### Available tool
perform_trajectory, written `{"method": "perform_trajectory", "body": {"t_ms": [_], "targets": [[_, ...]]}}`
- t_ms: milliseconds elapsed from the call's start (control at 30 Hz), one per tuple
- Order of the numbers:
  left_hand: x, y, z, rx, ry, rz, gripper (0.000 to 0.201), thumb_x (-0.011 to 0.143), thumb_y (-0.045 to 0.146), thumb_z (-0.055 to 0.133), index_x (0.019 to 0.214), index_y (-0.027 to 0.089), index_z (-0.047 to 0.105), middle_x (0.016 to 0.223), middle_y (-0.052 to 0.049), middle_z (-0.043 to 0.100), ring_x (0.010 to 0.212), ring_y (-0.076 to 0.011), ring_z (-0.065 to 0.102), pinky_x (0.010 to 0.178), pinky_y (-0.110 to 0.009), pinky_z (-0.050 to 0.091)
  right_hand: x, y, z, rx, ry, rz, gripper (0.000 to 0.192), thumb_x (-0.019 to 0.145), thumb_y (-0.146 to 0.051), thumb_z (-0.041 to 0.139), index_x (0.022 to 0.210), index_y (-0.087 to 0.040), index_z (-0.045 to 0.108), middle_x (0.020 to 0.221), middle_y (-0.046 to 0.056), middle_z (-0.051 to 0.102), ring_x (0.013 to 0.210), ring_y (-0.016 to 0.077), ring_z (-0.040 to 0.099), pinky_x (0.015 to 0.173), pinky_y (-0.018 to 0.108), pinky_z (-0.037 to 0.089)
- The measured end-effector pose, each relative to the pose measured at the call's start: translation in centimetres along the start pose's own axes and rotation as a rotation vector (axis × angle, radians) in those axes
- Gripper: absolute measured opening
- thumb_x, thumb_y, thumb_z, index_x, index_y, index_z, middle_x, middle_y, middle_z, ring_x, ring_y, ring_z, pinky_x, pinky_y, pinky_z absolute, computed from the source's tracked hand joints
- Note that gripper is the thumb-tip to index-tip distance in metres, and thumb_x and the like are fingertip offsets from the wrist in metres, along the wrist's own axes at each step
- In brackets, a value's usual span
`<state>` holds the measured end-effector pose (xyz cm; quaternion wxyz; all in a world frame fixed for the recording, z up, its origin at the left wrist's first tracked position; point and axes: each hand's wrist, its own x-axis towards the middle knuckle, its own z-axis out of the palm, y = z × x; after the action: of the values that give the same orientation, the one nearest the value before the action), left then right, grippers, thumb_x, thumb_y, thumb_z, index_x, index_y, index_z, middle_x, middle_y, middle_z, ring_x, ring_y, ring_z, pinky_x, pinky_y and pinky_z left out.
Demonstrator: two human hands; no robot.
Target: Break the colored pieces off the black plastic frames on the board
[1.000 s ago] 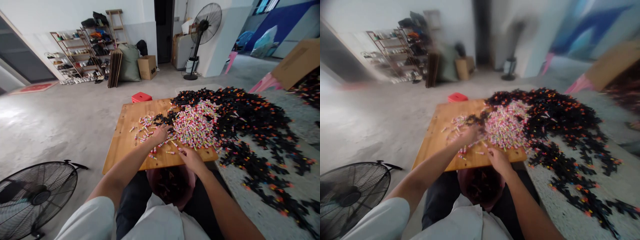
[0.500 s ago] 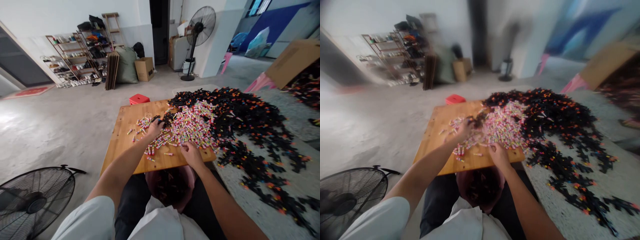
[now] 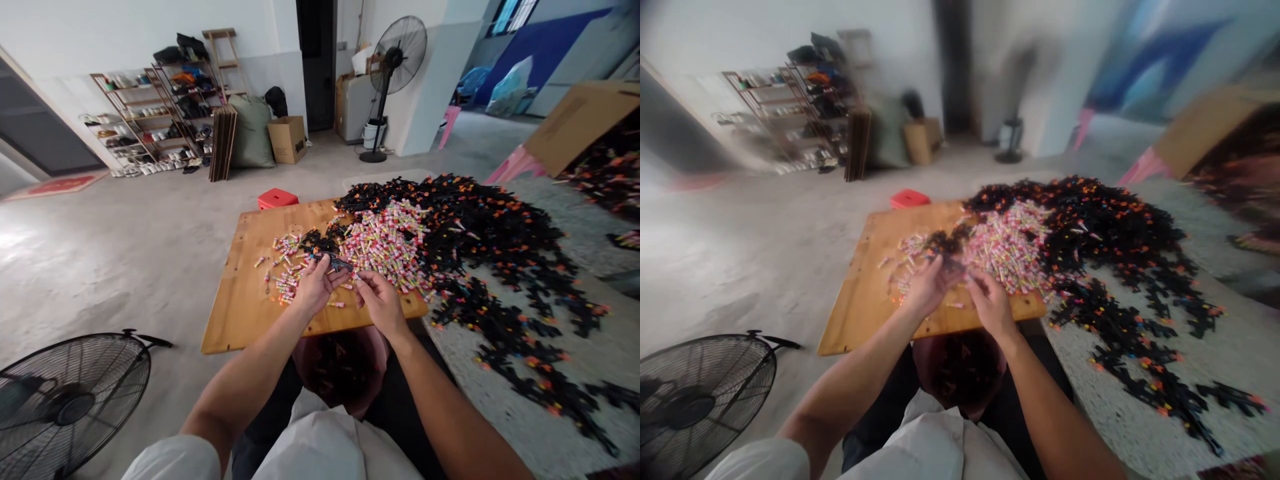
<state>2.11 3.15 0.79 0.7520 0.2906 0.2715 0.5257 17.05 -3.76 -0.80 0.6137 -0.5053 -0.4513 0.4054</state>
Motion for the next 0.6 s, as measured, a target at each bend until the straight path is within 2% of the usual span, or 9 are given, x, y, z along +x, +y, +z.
{"method": "perform_trajectory", "body": {"t_ms": [233, 400, 600], "targets": [[-0.37, 0.05, 0.28, -0.016, -0.025, 0.003, 0.04, 0.083, 0.039, 0.085, 0.103, 0.02, 0.055, 0.094, -0.003, 0.077, 0.083, -0.0224, 0.079, 0.09, -0.046, 0.063, -0.52, -0.65, -0.46, -0.047, -0.044, -0.051, 0.038, 0.09, -0.053, 0.073, 0.107, -0.019, 0.075, 0.067, -0.001, 0.066, 0.055, 0.0129, 0.058, 0.054, 0.025, 0.05], [-0.74, -0.13, 0.18, -0.032, -0.055, 0.009, 0.037, 0.087, 0.039, 0.082, 0.103, 0.021, 0.055, 0.097, -0.003, 0.077, 0.083, -0.0199, 0.078, 0.09, -0.044, 0.064, -0.37, -0.38, -0.38, 0.133, -0.054, 0.075, 0.038, 0.083, -0.052, 0.079, 0.099, -0.018, 0.076, 0.06, -0.002, 0.064, 0.048, 0.0126, 0.055, 0.047, 0.025, 0.047], [-0.98, -0.52, 0.01, -0.037, -0.051, 0.017, 0.039, 0.085, 0.04, 0.083, 0.105, 0.022, 0.056, 0.093, -0.001, 0.077, 0.079, -0.019, 0.078, 0.094, -0.044, 0.062, -0.33, -0.54, -0.2, 0.219, -0.049, 0.171, 0.032, 0.076, -0.048, 0.084, 0.08, -0.017, 0.074, 0.053, -0.004, 0.06, 0.039, 0.0105, 0.05, 0.038, 0.023, 0.041]]}}
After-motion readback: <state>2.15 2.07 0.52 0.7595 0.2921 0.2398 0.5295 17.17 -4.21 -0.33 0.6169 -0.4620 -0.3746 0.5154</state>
